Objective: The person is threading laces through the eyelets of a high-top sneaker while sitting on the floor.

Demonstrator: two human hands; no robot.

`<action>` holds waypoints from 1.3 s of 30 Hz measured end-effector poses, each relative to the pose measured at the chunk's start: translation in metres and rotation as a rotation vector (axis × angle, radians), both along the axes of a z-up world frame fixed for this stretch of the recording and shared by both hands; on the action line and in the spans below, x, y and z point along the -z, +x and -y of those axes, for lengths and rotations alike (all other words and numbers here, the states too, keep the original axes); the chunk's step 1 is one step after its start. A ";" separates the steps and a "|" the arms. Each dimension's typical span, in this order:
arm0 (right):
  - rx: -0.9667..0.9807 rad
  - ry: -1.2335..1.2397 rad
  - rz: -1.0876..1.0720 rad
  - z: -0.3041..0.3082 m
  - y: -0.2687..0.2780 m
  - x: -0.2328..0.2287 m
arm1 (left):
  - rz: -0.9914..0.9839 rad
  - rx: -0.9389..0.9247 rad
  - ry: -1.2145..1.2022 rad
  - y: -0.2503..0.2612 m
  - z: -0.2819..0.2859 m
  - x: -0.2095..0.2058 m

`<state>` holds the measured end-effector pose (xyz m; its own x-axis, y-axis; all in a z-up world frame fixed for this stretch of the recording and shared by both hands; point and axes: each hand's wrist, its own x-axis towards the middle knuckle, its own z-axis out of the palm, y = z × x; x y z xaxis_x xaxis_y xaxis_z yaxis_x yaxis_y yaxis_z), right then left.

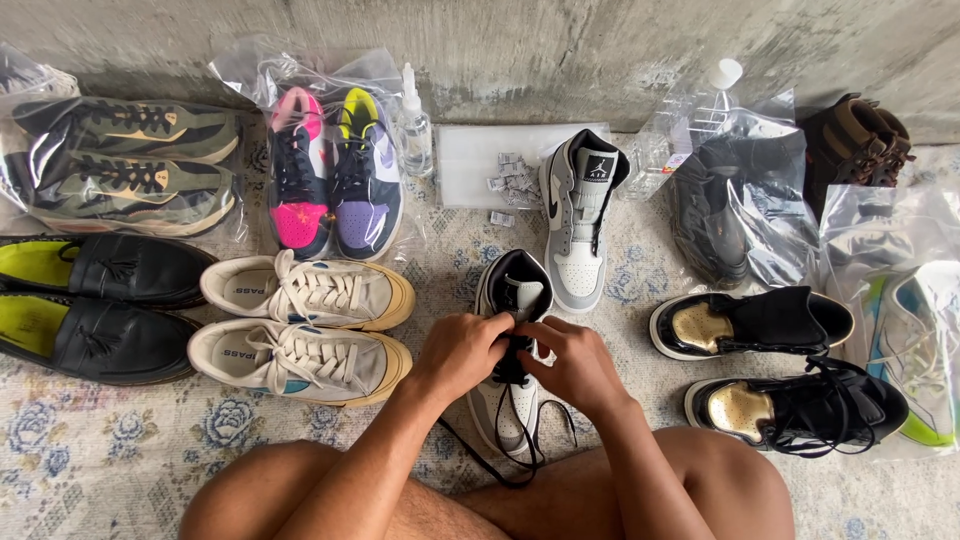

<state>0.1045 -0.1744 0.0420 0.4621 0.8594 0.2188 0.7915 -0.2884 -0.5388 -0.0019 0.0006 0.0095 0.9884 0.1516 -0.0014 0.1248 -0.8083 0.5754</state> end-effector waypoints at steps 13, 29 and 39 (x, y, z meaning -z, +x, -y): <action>-0.104 -0.057 -0.269 0.008 -0.003 -0.021 | -0.177 0.075 -0.232 -0.012 -0.010 -0.033; -0.064 -0.650 -0.563 0.040 -0.027 -0.093 | -0.756 0.270 -0.300 -0.066 0.019 -0.125; -0.482 0.146 -0.599 0.076 -0.044 -0.157 | 0.100 0.526 -0.582 -0.121 0.002 -0.213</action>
